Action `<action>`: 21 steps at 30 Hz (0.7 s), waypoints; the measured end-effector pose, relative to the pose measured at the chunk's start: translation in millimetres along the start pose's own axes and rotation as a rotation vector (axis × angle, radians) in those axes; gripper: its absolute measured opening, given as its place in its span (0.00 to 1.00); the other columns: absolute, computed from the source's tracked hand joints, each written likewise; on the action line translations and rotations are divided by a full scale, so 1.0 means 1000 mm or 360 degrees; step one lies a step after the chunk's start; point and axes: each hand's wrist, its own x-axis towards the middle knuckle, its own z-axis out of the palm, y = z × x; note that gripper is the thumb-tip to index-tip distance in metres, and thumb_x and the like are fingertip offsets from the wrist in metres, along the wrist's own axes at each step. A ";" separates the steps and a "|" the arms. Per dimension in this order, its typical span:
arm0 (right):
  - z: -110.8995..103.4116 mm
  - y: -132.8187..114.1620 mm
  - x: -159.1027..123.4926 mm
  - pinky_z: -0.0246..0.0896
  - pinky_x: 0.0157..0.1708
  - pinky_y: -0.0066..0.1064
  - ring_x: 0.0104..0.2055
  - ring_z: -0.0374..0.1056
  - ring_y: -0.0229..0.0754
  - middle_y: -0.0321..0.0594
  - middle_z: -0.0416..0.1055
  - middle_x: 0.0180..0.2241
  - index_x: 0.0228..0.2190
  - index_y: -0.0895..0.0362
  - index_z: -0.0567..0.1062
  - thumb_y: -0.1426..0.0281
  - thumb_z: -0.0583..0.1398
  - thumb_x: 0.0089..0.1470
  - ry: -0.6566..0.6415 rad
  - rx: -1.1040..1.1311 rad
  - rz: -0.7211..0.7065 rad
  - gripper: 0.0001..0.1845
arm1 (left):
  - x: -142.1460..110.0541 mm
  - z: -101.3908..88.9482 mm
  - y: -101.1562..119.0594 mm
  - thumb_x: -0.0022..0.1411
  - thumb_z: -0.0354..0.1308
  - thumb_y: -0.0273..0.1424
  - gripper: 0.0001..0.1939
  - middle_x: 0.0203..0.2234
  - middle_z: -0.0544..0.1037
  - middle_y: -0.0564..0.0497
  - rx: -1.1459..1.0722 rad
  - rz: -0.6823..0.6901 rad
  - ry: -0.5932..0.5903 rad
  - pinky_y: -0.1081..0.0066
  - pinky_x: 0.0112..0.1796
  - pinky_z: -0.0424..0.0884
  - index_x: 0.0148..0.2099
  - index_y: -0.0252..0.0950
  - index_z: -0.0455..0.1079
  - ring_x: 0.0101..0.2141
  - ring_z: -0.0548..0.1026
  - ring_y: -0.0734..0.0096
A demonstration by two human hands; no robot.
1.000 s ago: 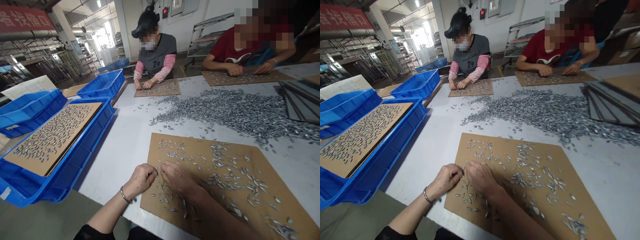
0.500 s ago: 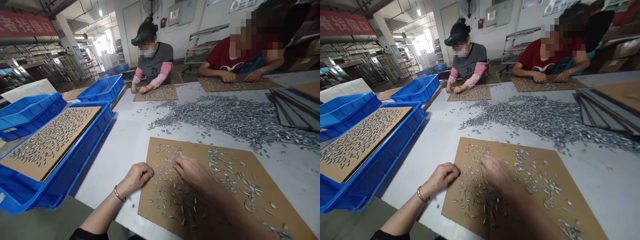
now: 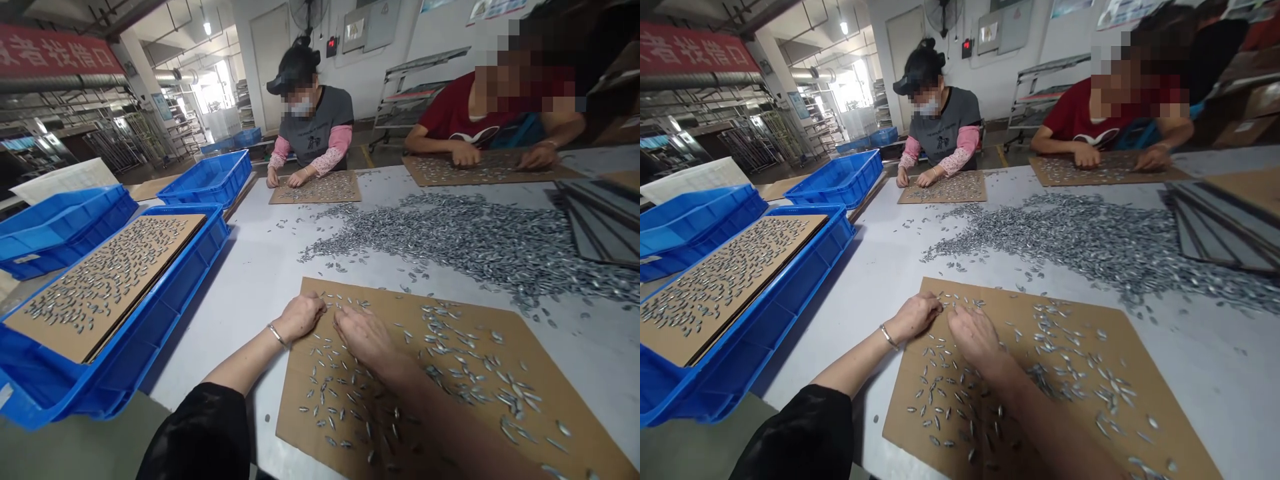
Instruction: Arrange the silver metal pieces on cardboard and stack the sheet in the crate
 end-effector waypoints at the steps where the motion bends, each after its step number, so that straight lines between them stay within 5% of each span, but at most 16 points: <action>1: 0.000 0.001 -0.001 0.56 0.44 0.37 0.45 0.73 0.50 0.52 0.78 0.41 0.38 0.59 0.78 0.80 0.50 0.65 0.0005 -0.0003 -0.0014 0.17 | 0.000 0.000 0.001 0.69 0.53 0.25 0.10 0.35 0.76 0.46 0.0001 0.0005 -0.0014 0.66 0.43 0.72 0.37 0.35 0.74 0.36 0.75 0.63; 6: 0.002 -0.002 -0.008 0.56 0.42 0.35 0.43 0.73 0.48 0.51 0.77 0.40 0.38 0.59 0.77 0.77 0.50 0.67 -0.0013 0.0157 0.0049 0.15 | -0.017 -0.017 0.003 0.72 0.50 0.29 0.11 0.41 0.75 0.44 -0.0067 0.0017 0.0031 0.65 0.47 0.71 0.41 0.36 0.73 0.41 0.74 0.63; 12: -0.011 -0.028 -0.008 0.55 0.37 0.32 0.40 0.73 0.44 0.45 0.77 0.40 0.37 0.57 0.76 0.72 0.51 0.69 -0.0131 0.0419 -0.0145 0.13 | -0.080 -0.044 0.004 0.70 0.50 0.28 0.10 0.35 0.78 0.49 -0.0218 -0.0087 0.0044 0.69 0.42 0.71 0.40 0.37 0.73 0.36 0.75 0.67; 16: -0.023 -0.047 0.002 0.55 0.35 0.33 0.40 0.75 0.46 0.49 0.78 0.40 0.36 0.59 0.78 0.73 0.53 0.68 -0.0266 0.0277 -0.0212 0.14 | -0.115 -0.044 0.014 0.68 0.52 0.25 0.08 0.30 0.78 0.53 -0.0294 -0.0144 -0.0043 0.73 0.34 0.69 0.39 0.37 0.72 0.30 0.73 0.71; 21: -0.026 -0.055 0.011 0.54 0.33 0.34 0.39 0.76 0.48 0.53 0.80 0.38 0.34 0.61 0.81 0.76 0.55 0.65 -0.0305 0.0170 -0.0212 0.14 | -0.128 -0.032 0.025 0.67 0.50 0.23 0.09 0.32 0.77 0.52 -0.0288 -0.0131 -0.0104 0.73 0.36 0.69 0.37 0.38 0.70 0.31 0.72 0.71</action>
